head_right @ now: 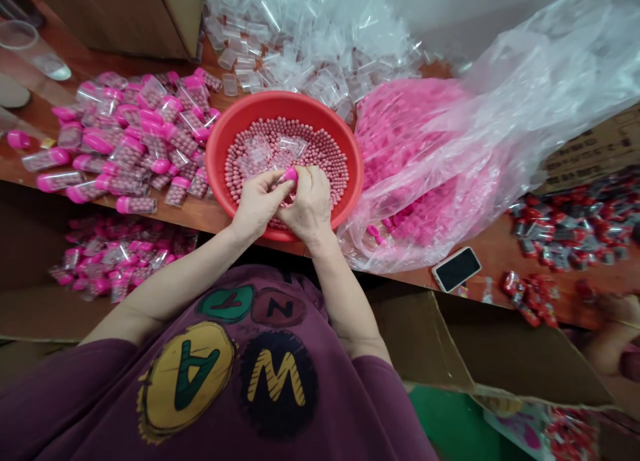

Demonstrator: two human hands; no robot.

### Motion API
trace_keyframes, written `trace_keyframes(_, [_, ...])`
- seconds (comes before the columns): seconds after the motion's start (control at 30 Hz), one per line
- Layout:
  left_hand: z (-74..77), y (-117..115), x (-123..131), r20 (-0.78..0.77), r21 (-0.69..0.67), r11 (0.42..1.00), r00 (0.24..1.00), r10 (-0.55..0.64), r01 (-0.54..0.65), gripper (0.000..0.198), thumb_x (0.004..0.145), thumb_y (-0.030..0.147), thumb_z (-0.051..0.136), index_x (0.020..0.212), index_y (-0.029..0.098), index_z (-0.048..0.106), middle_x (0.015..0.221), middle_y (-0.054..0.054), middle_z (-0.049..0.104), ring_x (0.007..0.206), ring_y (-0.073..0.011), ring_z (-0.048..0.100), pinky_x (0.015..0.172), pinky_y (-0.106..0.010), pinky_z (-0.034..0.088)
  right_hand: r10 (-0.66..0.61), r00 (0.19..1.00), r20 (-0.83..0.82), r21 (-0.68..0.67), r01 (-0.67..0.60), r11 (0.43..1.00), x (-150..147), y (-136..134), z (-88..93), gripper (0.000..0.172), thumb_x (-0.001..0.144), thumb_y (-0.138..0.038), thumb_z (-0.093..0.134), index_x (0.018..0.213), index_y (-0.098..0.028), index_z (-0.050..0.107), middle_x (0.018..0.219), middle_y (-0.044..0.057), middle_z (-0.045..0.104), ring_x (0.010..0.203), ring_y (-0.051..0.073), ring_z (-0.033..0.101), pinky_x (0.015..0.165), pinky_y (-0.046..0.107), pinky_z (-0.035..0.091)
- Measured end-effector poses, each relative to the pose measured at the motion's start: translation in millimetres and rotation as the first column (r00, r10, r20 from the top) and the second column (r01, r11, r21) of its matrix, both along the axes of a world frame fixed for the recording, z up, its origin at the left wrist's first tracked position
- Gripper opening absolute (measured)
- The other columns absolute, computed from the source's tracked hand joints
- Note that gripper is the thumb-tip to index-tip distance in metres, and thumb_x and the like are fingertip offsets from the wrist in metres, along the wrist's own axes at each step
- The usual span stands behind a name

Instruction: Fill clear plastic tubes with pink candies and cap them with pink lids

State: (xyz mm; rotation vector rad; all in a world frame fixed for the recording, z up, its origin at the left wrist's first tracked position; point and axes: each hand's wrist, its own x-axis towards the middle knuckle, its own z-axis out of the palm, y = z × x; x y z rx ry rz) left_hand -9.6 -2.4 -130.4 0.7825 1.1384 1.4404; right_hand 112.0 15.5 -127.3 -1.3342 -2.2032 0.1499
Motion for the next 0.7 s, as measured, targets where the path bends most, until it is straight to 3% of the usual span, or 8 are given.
trace_keyframes(0.13, [8.2,-0.3,-2.2,0.129,-0.076,0.996,0.991,-0.034,0.044,0.010,0.087,0.021,0.084,0.095,0.016,0.082,0.079,0.001,0.075,0.069,-0.0108,0.062,0.070,-0.023,0.051,-0.040,0.998,0.053,-0.058,0.043,0.997,-2.2,-2.5,5.0,0.039,0.098,-0.035,0.059,0.131,-0.014,0.064,0.118,0.021,0.067,0.120,0.041,0.063,0.110,0.067,0.052])
trace_keyframes(0.3, [11.5,6.5,-8.6,0.348,-0.132,0.985,0.935,-0.060,0.112,0.015,0.088,0.030,0.086,0.092,0.018,0.079,0.081,-0.001,0.076,0.065,-0.0096,0.061,0.066,-0.023,0.052,0.003,1.000,0.017,-0.040,-0.002,0.999,-1.0,1.2,3.4,0.075,0.091,-0.043,0.070,0.156,-0.014,0.048,0.150,0.025,0.059,0.144,0.043,0.054,0.122,0.067,0.045])
trace_keyframes(0.4, [15.3,3.0,-12.6,0.412,-0.130,0.971,0.901,-0.133,0.203,0.024,0.084,0.036,0.089,0.087,0.016,0.076,0.078,-0.002,0.075,0.063,-0.0102,0.061,0.064,-0.024,0.052,0.026,0.999,-0.035,-0.014,-0.026,1.000,0.4,0.6,3.6,0.075,0.088,-0.045,0.075,0.152,-0.015,0.051,0.144,0.023,0.063,0.139,0.041,0.058,0.121,0.065,0.046])
trace_keyframes(0.47, [21.3,-6.2,-16.7,0.406,-0.108,0.974,0.904,-0.138,0.197,0.030,0.080,0.039,0.093,0.089,0.016,0.076,0.078,-0.002,0.075,0.065,-0.0105,0.063,0.064,-0.024,0.052,0.109,0.991,-0.076,-0.030,-0.112,0.993,2.2,-1.4,5.8,0.073,0.087,-0.046,0.078,0.148,-0.014,0.054,0.139,0.022,0.066,0.135,0.040,0.061,0.120,0.063,0.048])
trace_keyframes(0.53, [27.7,-20.4,-27.0,0.339,-0.081,0.989,0.937,-0.089,0.123,0.035,0.078,0.043,0.095,0.093,0.017,0.077,0.079,-0.002,0.076,0.067,-0.0111,0.064,0.064,-0.025,0.052,0.258,0.956,-0.138,-0.126,-0.275,0.953,6.8,-1.2,8.8,0.081,0.086,-0.047,0.081,0.153,-0.014,0.050,0.144,0.022,0.065,0.132,0.036,0.064,0.118,0.057,0.053])
trace_keyframes(0.6, [29.6,-38.4,-49.5,0.186,-0.035,0.999,0.982,0.031,-0.025,0.036,0.082,0.048,0.093,0.099,0.020,0.079,0.083,-0.002,0.078,0.071,-0.0127,0.067,0.066,-0.026,0.053,0.352,0.913,-0.205,-0.272,-0.399,0.876,15.1,5.3,11.5,0.090,0.087,-0.045,0.082,0.162,-0.015,0.042,0.152,0.021,0.062,0.124,0.030,0.069,0.111,0.051,0.059])
trace_keyframes(0.67, [22.2,-60.3,-87.6,-0.044,0.044,0.966,0.965,0.257,-0.255,0.032,0.089,0.050,0.087,0.107,0.025,0.081,0.092,0.000,0.081,0.080,-0.0148,0.070,0.075,-0.030,0.057,0.325,0.925,-0.198,-0.371,-0.377,0.849,25.3,19.5,12.6,0.082,0.093,-0.042,0.077,0.163,-0.015,0.044,0.151,0.021,0.065,0.115,0.028,0.072,0.106,0.049,0.061])
trace_keyframes(0.7, [14.8,-73.1,-112.1,-0.165,0.104,0.911,0.897,0.411,-0.398,0.027,0.090,0.048,0.087,0.107,0.028,0.082,0.094,0.004,0.082,0.082,-0.0147,0.069,0.079,-0.032,0.057,0.292,0.944,-0.154,-0.388,-0.330,0.861,29.7,28.8,12.4,0.070,0.097,-0.040,0.073,0.158,-0.014,0.051,0.145,0.020,0.069,0.112,0.028,0.073,0.106,0.050,0.061])
